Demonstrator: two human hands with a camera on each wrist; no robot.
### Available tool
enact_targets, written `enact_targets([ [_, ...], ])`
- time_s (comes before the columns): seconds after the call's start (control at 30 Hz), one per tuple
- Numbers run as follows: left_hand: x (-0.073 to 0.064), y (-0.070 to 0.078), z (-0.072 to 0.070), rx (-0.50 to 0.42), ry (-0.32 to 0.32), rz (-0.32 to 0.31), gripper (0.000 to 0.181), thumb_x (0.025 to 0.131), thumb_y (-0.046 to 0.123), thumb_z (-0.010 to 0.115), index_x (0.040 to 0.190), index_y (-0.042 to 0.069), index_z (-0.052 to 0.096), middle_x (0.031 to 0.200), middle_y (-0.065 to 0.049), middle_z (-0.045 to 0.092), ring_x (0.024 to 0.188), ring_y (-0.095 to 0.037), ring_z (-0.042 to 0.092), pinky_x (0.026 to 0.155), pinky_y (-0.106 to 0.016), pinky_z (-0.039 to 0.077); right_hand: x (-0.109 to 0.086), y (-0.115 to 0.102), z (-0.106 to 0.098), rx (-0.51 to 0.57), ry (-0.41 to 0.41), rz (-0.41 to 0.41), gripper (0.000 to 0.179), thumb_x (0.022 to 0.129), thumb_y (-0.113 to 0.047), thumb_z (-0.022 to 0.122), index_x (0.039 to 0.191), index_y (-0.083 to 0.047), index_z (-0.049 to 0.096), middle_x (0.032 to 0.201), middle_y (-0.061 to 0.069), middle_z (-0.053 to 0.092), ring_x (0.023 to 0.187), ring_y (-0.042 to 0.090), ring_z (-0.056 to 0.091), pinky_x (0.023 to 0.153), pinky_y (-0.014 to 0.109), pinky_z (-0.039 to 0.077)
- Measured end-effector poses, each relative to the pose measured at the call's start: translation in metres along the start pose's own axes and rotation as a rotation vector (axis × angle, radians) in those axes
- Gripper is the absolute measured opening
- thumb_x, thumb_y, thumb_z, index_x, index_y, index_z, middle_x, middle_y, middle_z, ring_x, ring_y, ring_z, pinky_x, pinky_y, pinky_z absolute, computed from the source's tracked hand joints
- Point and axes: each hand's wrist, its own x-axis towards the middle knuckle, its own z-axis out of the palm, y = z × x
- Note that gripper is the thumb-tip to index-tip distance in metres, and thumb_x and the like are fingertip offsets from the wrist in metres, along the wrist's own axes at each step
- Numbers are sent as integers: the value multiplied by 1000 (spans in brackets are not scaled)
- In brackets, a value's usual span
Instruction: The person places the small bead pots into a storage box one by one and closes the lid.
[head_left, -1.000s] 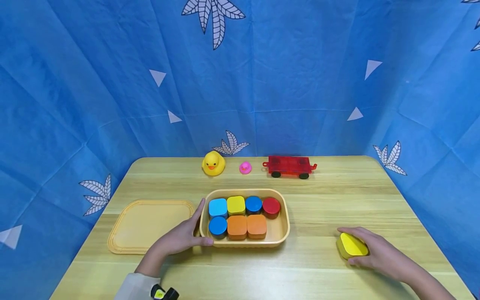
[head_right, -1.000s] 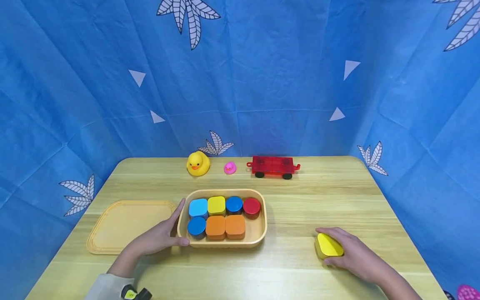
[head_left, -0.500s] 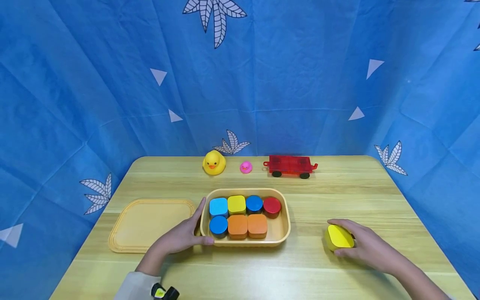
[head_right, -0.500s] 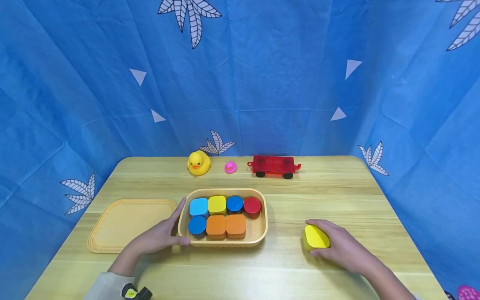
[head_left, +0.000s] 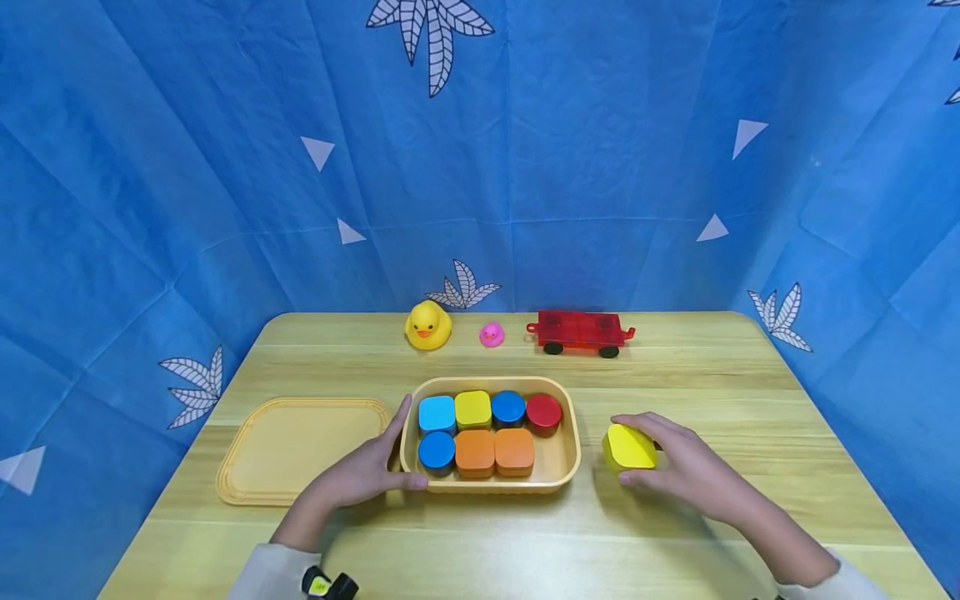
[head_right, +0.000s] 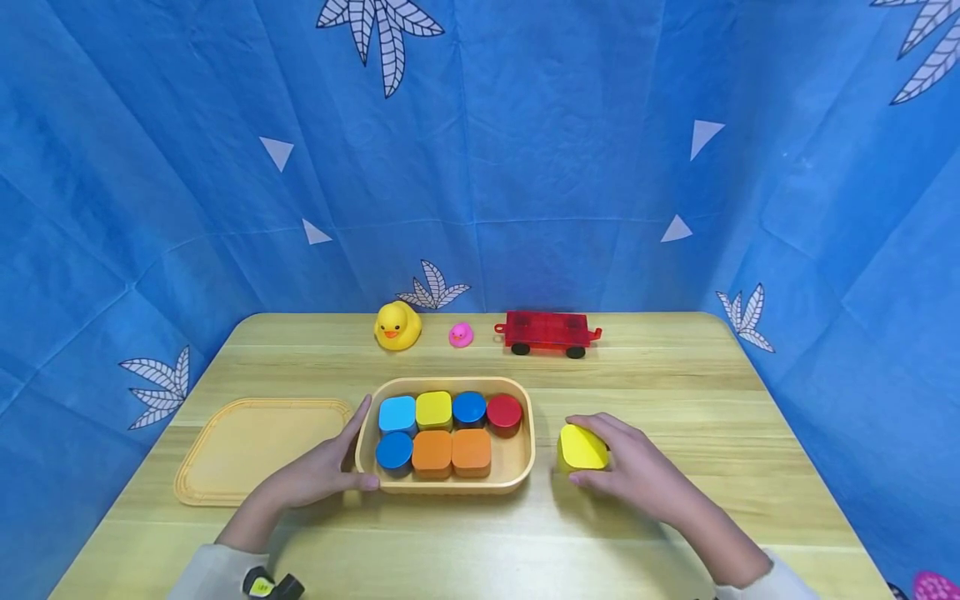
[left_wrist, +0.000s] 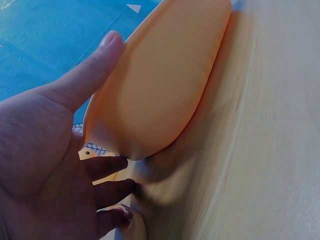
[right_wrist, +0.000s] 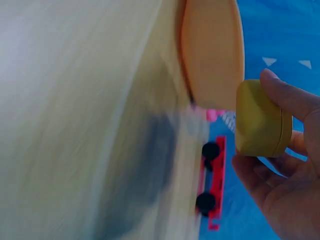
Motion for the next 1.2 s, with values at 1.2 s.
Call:
enact_targets([
  [1.2,2,-1,0,-13,-7,-1,121,90,51,77,166,24,-13,172,-17,11,152,-45,27,119,-61,31,53,-56,50,-154,13,-75,69,74,-28,95,135,-16,65,136,8,63,132,33,50,105,74,37],
])
